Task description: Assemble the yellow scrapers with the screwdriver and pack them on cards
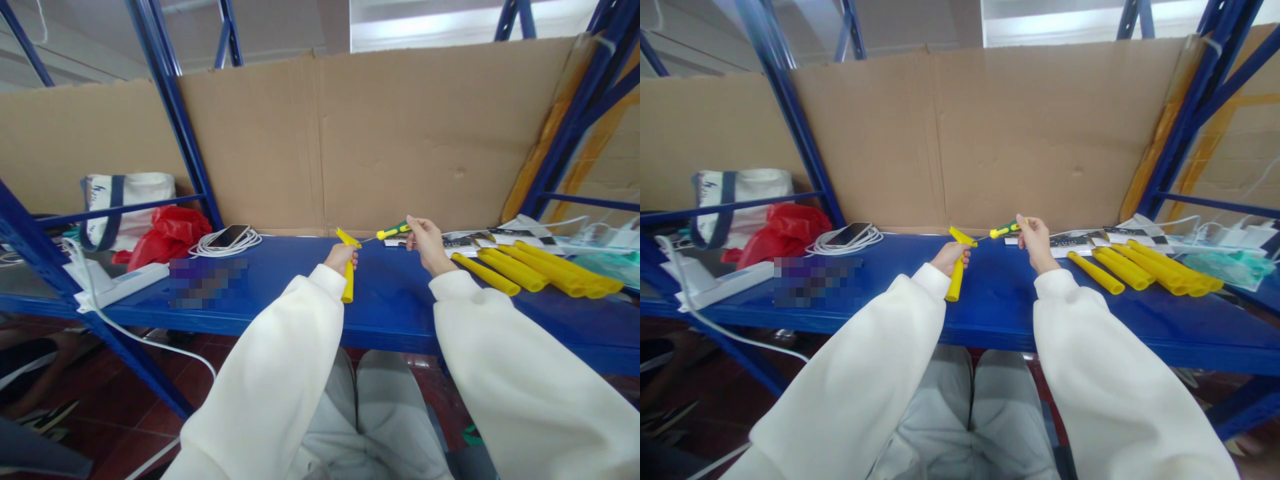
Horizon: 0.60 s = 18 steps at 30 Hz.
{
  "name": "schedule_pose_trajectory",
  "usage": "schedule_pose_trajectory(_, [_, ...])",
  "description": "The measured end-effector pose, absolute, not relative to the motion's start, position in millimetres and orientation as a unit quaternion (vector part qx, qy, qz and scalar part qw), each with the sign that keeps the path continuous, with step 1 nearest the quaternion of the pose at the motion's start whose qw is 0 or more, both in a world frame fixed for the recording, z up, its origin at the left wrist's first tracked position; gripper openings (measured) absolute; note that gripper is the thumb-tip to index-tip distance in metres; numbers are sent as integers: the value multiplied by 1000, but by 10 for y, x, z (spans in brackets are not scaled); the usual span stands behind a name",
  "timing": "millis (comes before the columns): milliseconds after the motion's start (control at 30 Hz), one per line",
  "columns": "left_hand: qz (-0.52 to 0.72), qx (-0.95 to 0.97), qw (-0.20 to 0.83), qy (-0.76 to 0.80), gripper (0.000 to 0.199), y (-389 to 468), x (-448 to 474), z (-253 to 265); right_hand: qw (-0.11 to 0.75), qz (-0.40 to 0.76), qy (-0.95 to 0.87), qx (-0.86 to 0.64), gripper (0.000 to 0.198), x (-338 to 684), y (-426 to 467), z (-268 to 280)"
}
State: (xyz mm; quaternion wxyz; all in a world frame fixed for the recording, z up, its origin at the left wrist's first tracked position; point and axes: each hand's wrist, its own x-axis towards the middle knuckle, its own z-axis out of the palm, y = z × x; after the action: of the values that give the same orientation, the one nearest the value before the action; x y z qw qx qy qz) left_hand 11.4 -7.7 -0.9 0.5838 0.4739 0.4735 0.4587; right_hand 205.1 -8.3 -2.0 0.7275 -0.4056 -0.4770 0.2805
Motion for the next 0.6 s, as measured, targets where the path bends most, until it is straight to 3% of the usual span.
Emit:
schedule_pose_trajectory(367, [457, 475, 575, 484, 12, -64, 112, -12, 694, 346, -532, -339, 38, 2046, -124, 13])
schedule_pose_trajectory(600, [457, 469, 580, 484, 13, -72, 112, -6, 720, 302, -503, -371, 45, 2037, -108, 1])
